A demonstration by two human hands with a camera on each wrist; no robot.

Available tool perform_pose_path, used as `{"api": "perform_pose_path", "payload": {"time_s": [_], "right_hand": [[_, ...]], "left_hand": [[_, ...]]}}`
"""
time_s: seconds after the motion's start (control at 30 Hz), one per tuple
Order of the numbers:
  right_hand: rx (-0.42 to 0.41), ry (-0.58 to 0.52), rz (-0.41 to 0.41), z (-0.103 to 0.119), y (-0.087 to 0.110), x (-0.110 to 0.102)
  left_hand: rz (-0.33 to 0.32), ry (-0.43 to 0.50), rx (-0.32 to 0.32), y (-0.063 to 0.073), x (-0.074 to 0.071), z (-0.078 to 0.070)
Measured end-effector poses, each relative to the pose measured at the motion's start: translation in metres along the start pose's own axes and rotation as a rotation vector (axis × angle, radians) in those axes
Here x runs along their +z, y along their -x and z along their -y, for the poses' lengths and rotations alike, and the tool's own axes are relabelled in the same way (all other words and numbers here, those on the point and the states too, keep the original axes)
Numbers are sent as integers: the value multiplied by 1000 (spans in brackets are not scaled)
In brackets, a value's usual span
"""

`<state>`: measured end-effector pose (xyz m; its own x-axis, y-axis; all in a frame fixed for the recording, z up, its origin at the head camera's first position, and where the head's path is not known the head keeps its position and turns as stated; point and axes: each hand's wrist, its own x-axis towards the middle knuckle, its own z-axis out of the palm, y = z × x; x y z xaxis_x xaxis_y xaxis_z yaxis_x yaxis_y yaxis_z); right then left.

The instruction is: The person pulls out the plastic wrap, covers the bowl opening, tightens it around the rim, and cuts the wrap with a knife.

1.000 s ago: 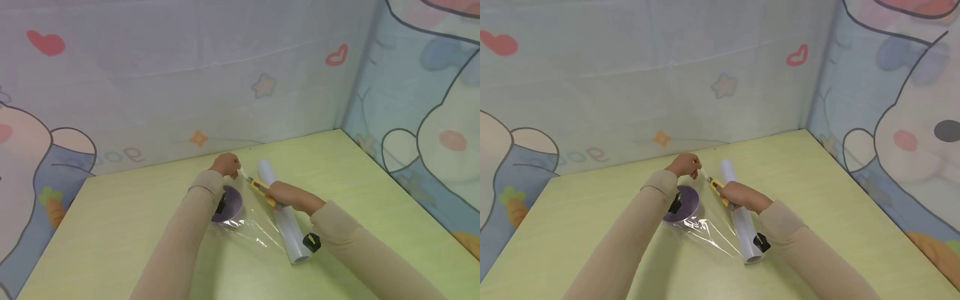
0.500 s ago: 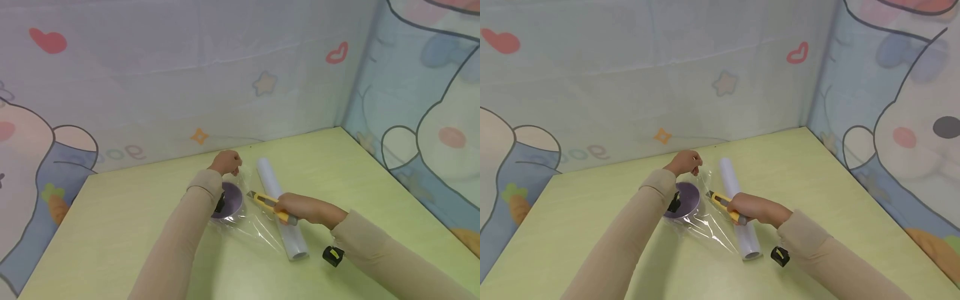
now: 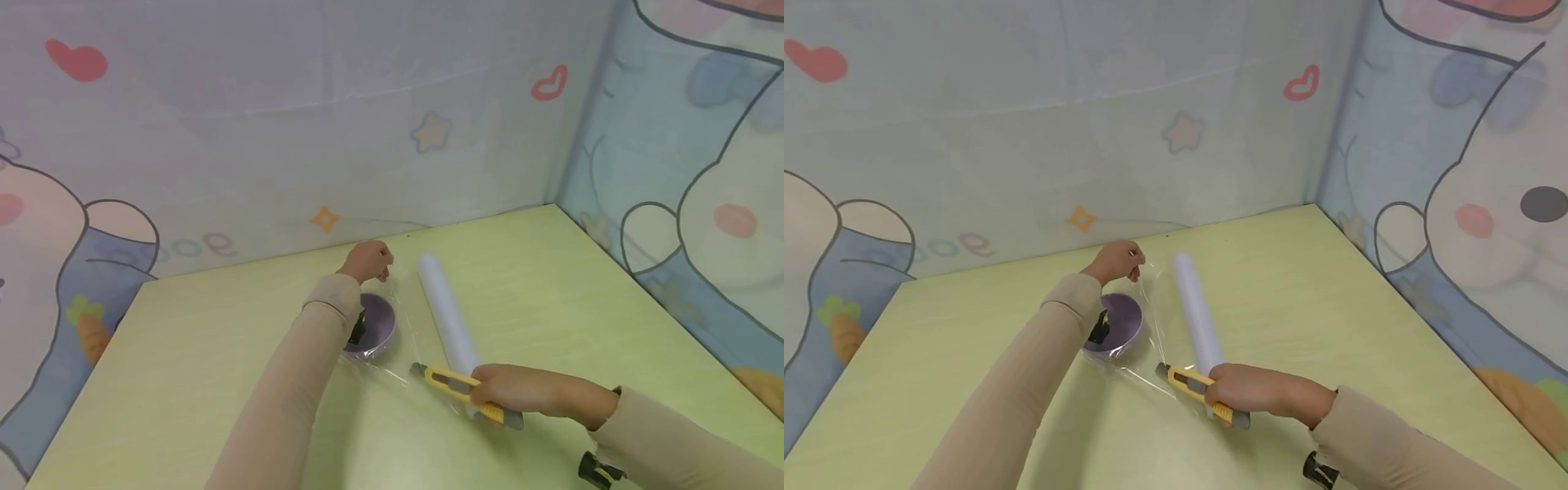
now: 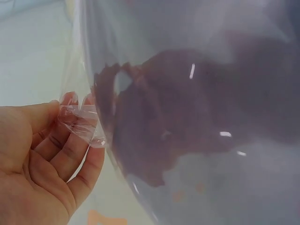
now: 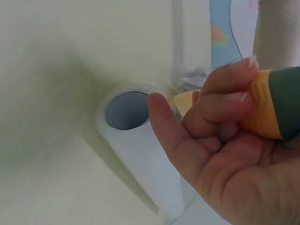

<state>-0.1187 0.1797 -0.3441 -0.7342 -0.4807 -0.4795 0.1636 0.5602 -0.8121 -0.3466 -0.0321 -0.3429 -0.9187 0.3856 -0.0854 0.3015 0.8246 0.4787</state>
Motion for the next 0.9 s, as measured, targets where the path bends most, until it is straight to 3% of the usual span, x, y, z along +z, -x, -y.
{"api": "perform_pose_path", "payload": {"time_s": [0.2, 0.47, 0.63, 0.8, 0.9], "right_hand": [[7, -67, 100, -14, 28, 2], [-30, -143, 244, -31, 54, -12], [-110, -141, 263, -37, 64, -20], [-204, -140, 275, -38, 62, -29], [-236, -208, 285, -40, 59, -34]], "left_hand": [[-16, 8, -8, -3, 0, 3], [-10, 104, -41, 3, -2, 6], [43, 130, -62, 6, -5, 5], [140, 59, -78, 4, -10, 10], [192, 35, -81, 5, -14, 15]]}}
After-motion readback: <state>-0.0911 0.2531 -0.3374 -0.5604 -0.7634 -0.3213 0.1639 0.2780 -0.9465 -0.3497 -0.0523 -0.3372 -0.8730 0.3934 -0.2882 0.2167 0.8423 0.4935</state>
